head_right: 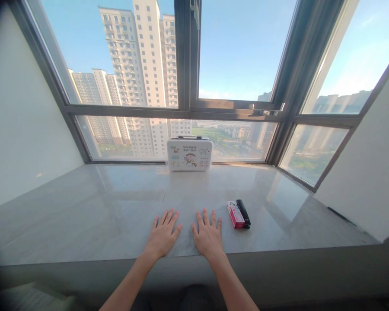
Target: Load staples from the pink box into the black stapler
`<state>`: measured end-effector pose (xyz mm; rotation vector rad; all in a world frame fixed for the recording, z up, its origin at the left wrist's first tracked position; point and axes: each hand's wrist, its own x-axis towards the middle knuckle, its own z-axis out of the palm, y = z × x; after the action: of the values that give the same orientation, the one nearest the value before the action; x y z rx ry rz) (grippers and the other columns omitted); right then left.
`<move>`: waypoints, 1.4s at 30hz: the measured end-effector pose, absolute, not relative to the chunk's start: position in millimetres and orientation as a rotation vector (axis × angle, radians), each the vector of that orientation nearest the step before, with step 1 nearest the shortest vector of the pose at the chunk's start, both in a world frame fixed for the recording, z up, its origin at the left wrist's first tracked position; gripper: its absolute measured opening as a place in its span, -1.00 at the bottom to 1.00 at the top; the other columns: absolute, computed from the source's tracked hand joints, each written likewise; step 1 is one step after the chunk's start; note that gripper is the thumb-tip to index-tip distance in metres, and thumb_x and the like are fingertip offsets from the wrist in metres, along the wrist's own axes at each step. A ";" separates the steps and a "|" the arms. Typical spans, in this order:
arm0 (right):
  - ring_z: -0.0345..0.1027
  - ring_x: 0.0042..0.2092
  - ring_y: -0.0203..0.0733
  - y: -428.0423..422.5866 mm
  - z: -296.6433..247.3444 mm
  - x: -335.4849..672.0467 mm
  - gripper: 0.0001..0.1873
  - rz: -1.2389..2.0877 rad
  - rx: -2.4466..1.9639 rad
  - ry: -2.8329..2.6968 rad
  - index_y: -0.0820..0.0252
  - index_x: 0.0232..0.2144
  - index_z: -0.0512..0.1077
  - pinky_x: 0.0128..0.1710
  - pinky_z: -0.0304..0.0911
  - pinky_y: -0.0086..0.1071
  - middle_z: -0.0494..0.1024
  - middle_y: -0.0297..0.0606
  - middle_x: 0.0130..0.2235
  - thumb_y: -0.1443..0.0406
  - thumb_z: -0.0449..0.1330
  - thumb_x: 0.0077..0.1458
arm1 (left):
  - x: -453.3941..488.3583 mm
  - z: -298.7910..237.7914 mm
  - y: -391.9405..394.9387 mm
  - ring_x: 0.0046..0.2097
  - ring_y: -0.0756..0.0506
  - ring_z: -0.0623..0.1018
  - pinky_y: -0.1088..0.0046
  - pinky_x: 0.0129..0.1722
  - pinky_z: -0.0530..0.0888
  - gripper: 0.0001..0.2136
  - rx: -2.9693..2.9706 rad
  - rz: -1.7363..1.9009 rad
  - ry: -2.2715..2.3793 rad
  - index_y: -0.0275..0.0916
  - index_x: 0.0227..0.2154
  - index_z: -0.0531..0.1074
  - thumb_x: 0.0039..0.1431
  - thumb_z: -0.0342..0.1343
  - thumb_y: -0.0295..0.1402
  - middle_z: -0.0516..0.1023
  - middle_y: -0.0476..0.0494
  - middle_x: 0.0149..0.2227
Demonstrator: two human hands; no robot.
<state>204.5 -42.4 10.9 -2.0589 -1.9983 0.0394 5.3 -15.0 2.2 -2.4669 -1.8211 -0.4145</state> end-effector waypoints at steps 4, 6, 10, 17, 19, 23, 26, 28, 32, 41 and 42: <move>-0.53 0.45 0.10 -43.1 10.5 203.9 -0.33 0.046 -2.054 -2.001 -0.07 0.40 -0.03 0.32 -0.55 0.15 -0.15 -0.31 0.45 -0.05 -0.22 0.33 | 5.5 3.9 -17.2 0.44 -0.22 -0.08 0.00 0.37 -0.10 -0.42 -2.470 -0.404 -1.836 -0.07 0.39 0.00 0.38 -0.35 -0.02 -0.08 -0.06 0.44; -0.52 0.45 0.10 -43.4 10.7 203.5 -0.33 0.051 -2.057 -2.002 -0.06 0.40 -0.03 0.33 -0.55 0.15 -0.15 -0.31 0.45 -0.05 -0.22 0.33 | 6.0 4.8 -18.2 0.44 -0.24 -0.09 -0.01 0.37 -0.10 -0.41 -2.471 -0.399 -1.842 -0.09 0.39 0.00 0.38 -0.35 -0.03 -0.09 -0.07 0.45; -0.53 0.45 0.08 -44.2 12.1 203.1 -0.32 0.064 -2.066 -2.007 -0.05 0.40 -0.03 0.33 -0.55 0.14 -0.14 -0.29 0.45 -0.05 -0.22 0.33 | 7.1 5.7 -19.6 0.44 -0.25 -0.10 -0.02 0.37 -0.10 -0.42 -2.465 -0.391 -1.862 -0.08 0.39 0.00 0.38 -0.33 -0.04 -0.08 -0.06 0.44; -0.50 0.45 0.08 -46.9 12.1 203.1 -0.33 0.055 -2.057 -2.009 -0.05 0.40 -0.03 0.33 -0.51 0.12 -0.14 -0.29 0.45 -0.05 -0.23 0.33 | 6.5 5.3 -21.7 0.44 -0.23 -0.07 -0.01 0.37 -0.09 -0.43 -2.465 -0.407 -1.852 -0.08 0.38 0.03 0.38 -0.33 -0.05 -0.07 -0.07 0.44; -0.50 0.45 0.08 -47.1 11.6 202.8 -0.33 0.056 -2.059 -2.010 -0.05 0.40 -0.03 0.33 -0.51 0.12 -0.14 -0.29 0.45 -0.06 -0.25 0.34 | 6.2 5.3 -22.4 0.44 -0.24 -0.06 -0.01 0.37 -0.08 -0.43 -2.462 -0.411 -1.846 -0.08 0.38 0.03 0.39 -0.34 -0.05 -0.06 -0.07 0.44; -0.47 0.45 0.08 -46.8 10.3 202.5 -0.34 0.037 -2.046 -2.013 -0.06 0.40 -0.04 0.33 -0.49 0.13 -0.13 -0.29 0.45 -0.04 -0.25 0.34 | 6.1 5.2 -23.3 0.44 -0.24 -0.06 -0.02 0.37 -0.08 -0.43 -2.453 -0.399 -1.848 -0.07 0.38 0.02 0.39 -0.33 -0.05 -0.06 -0.07 0.44; -0.46 0.45 0.08 -47.1 9.3 202.7 -0.36 0.023 -2.033 -2.021 -0.07 0.40 -0.03 0.33 -0.47 0.14 -0.13 -0.29 0.45 0.00 -0.24 0.35 | 6.1 4.4 -23.5 0.44 -0.23 -0.06 -0.01 0.37 -0.08 -0.44 -2.452 -0.399 -1.843 -0.06 0.38 0.02 0.39 -0.33 -0.05 -0.07 -0.06 0.44; -0.46 0.45 0.08 -47.7 8.8 202.8 -0.37 0.017 -2.029 -2.022 -0.07 0.40 -0.03 0.33 -0.47 0.14 -0.13 -0.30 0.45 0.02 -0.23 0.35 | 6.1 3.8 -23.5 0.44 -0.23 -0.07 -0.02 0.37 -0.08 -0.43 -2.459 -0.401 -1.841 -0.07 0.39 0.01 0.38 -0.33 -0.04 -0.08 -0.06 0.44; -0.45 0.45 0.09 -49.0 8.7 202.5 -0.37 0.006 -2.033 -2.014 -0.05 0.40 -0.02 0.33 -0.47 0.13 -0.12 -0.28 0.45 0.03 -0.23 0.35 | 5.6 3.0 -24.1 0.44 -0.24 -0.07 -0.02 0.37 -0.08 -0.43 -2.468 -0.405 -1.844 -0.07 0.39 0.01 0.39 -0.34 -0.04 -0.08 -0.06 0.44; -0.44 0.44 0.11 -50.2 11.4 201.1 -0.36 0.025 -2.046 -2.024 -0.04 0.40 -0.03 0.32 -0.45 0.13 -0.13 -0.27 0.45 0.02 -0.23 0.35 | 4.4 0.8 -25.3 0.44 -0.23 -0.05 -0.01 0.37 -0.07 -0.43 -2.454 -0.429 -1.819 -0.07 0.39 0.02 0.39 -0.35 -0.05 -0.07 -0.07 0.44; -0.44 0.44 0.11 -50.5 11.6 201.0 -0.36 0.025 -2.047 -2.024 -0.04 0.40 -0.03 0.32 -0.45 0.13 -0.12 -0.27 0.45 0.02 -0.23 0.35 | 4.4 0.6 -25.3 0.44 -0.23 -0.05 -0.01 0.37 -0.07 -0.43 -2.453 -0.426 -1.819 -0.07 0.39 0.01 0.39 -0.35 -0.05 -0.07 -0.07 0.44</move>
<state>201.0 -50.5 11.6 -2.0471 -2.0236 0.0253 4.4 -25.3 0.6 -2.4533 -1.8191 -0.4262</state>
